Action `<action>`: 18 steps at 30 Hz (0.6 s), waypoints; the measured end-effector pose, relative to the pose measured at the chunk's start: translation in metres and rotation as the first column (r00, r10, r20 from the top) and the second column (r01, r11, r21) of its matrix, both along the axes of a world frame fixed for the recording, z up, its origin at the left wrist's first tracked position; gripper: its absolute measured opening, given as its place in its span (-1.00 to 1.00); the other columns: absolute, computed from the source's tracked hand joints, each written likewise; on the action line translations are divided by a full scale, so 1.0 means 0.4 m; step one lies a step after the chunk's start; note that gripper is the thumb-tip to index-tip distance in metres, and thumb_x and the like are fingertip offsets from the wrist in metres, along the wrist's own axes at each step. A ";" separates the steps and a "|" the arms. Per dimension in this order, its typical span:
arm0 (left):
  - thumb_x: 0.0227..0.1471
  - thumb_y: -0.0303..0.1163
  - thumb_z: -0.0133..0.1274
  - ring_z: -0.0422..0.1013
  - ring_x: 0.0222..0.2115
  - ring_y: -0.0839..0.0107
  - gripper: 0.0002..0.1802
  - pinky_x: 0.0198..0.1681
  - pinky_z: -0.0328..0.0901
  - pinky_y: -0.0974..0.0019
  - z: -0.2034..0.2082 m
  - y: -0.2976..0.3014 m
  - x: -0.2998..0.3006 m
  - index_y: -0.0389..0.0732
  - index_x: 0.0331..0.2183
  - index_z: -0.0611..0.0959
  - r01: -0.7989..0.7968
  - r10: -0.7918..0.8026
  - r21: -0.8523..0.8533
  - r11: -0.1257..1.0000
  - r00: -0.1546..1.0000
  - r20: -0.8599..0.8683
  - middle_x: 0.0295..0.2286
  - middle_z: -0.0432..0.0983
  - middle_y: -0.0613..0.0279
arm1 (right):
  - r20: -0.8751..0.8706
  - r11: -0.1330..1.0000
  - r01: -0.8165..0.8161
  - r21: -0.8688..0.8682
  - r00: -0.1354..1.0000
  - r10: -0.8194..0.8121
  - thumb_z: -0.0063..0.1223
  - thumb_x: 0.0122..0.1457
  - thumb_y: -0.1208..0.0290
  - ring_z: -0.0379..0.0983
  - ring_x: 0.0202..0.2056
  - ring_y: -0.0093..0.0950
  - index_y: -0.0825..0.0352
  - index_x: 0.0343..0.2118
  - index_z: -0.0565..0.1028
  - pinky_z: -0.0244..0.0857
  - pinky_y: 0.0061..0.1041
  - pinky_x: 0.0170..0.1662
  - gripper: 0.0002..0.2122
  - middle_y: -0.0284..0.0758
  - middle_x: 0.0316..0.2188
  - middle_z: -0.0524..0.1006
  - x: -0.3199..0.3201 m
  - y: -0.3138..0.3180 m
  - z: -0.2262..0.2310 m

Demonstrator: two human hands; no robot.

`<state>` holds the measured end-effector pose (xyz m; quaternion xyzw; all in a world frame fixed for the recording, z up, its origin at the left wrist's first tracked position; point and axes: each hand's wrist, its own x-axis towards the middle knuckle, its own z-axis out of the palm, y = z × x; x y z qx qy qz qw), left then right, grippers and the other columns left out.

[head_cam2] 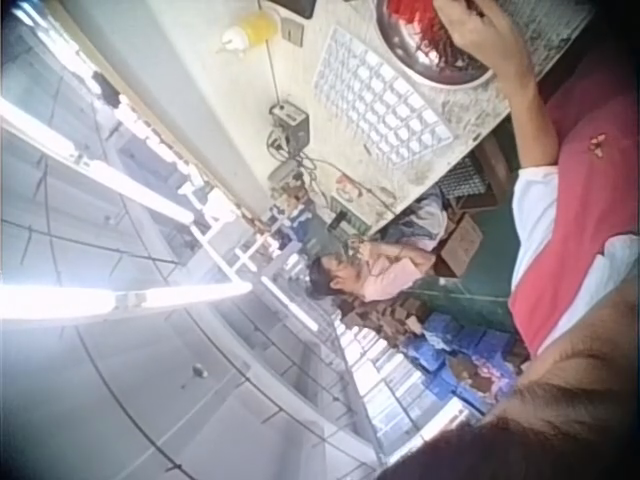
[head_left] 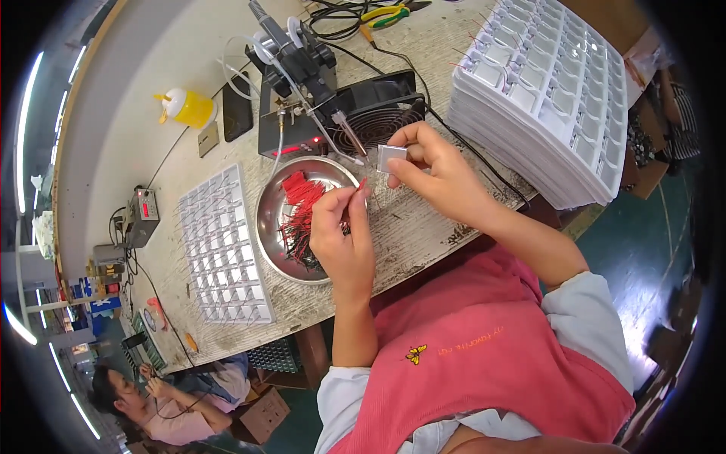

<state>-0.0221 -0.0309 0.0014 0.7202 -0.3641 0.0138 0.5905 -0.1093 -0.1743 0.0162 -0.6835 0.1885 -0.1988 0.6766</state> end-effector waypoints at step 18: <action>0.06 -0.55 0.12 0.54 -0.40 0.39 -0.87 -0.31 0.39 0.39 -0.012 -0.019 0.007 -0.35 -0.30 0.54 -0.025 0.025 -0.015 1.000 0.999 0.037 -0.41 0.54 0.12 | 0.039 1.000 0.011 -0.025 0.999 -0.010 0.01 0.24 0.47 0.45 -0.33 -0.65 0.41 -0.14 0.30 0.31 -0.63 -0.25 -0.79 -0.35 -0.40 0.51 -0.004 0.007 0.013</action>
